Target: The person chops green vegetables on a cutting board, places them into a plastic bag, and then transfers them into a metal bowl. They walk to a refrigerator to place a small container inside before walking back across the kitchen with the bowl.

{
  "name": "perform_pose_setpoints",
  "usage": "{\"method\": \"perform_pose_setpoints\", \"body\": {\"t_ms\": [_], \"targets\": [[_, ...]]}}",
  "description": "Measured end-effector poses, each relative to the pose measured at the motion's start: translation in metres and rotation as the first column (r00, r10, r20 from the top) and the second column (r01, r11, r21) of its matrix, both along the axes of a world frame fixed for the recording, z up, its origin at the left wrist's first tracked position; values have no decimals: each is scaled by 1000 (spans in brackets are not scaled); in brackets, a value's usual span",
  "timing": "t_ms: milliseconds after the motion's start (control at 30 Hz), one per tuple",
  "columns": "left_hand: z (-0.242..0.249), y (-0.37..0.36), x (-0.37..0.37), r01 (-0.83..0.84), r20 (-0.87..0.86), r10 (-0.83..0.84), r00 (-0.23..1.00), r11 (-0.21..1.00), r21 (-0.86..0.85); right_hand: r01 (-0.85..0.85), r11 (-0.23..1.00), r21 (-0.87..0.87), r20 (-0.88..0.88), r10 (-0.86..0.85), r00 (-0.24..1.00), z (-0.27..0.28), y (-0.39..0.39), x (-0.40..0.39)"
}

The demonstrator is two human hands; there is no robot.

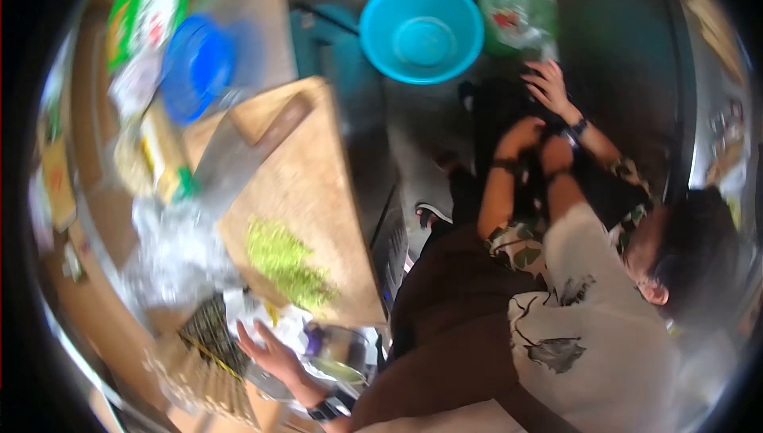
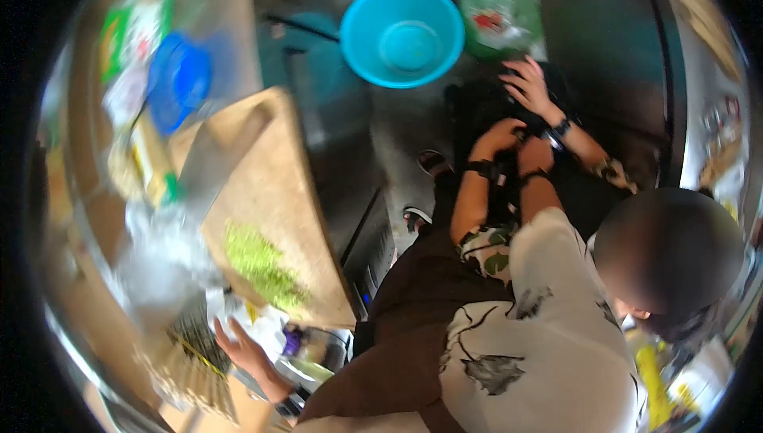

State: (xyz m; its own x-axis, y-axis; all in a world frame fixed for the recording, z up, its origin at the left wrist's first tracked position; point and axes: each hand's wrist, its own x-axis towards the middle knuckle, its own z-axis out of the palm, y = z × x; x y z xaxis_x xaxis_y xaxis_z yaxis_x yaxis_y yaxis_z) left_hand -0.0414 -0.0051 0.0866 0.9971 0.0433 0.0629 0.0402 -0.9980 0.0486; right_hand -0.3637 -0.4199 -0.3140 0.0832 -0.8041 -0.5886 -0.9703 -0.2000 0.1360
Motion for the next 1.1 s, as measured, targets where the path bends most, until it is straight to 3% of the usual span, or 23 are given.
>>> {"method": "perform_pose_setpoints", "body": {"t_ms": [33,67,100,133,167,200,233,267,300,333,367,400,433,467,500,533,600,633,667,700,833,1000,1100], "targets": [[-2,11,0,-23,59,21,998,1000,19,-143,989,28,-32,144,989,2,-5,-2],[-1,10,-3,56,128,-60,990,998,37,-281,958,50,-55,284,957,4,-9,-4],[0,9,-3,104,208,-97,973,994,-22,-475,865,-161,244,501,830,9,-40,16],[6,1,-5,190,275,-178,945,982,-20,-551,730,-405,465,683,563,23,-78,41],[12,-3,-6,237,337,-213,917,971,-31,-499,583,-640,568,797,203,28,-108,68],[20,-9,-11,291,364,-252,897,955,-56,-493,598,-632,596,781,184,26,-105,69],[27,-13,-18,346,376,-255,891,917,-199,-489,572,-659,576,801,161,27,-103,72],[34,-6,-22,406,350,-341,873,904,-132,-483,592,-646,596,786,166,34,-97,74],[32,2,-25,471,330,-384,862,848,-243,-462,603,-651,609,777,156,34,-92,71],[30,10,-28,518,310,-425,850,778,-355,-439,466,-768,566,815,-125,104,-59,93],[27,21,-29,501,187,-484,855,678,-538,-720,601,-347,834,549,57,173,-16,118],[33,25,-34,367,34,-474,880,634,-681,-716,642,275,850,185,493,250,30,146],[39,27,-38,235,-70,-487,871,536,-811,-496,612,616,600,43,799,327,76,175],[25,40,-43,251,-72,-547,834,492,-833,-622,471,625,725,-56,686,358,113,197],[26,45,-46,198,-89,-584,807,409,-891,-685,322,654,746,-118,656,381,150,217],[25,51,-49,134,-103,-625,774,321,-938,-761,214,612,788,-87,610,394,189,235],[32,71,-53,20,-146,-582,800,268,-963,-869,1,494,863,-116,491,407,269,265],[30,81,-58,-61,-185,-560,807,233,-971,-895,16,445,868,-255,426,403,309,270],[19,95,-61,-140,-165,-463,871,87,-986,-931,-19,365,873,-342,349,389,339,280],[16,111,-61,-125,-125,-350,928,22,-992,-934,-9,357,922,-156,354,395,361,294],[-10,169,-71,-75,-77,-28,997,70,-995,-877,-199,438,786,-388,481,387,426,311],[-21,202,-86,-68,-14,188,982,287,-955,-816,-188,546,672,-484,561,372,475,305],[-23,211,-87,-40,47,271,961,305,-951,-840,-140,524,759,-371,535,374,488,310]]}}
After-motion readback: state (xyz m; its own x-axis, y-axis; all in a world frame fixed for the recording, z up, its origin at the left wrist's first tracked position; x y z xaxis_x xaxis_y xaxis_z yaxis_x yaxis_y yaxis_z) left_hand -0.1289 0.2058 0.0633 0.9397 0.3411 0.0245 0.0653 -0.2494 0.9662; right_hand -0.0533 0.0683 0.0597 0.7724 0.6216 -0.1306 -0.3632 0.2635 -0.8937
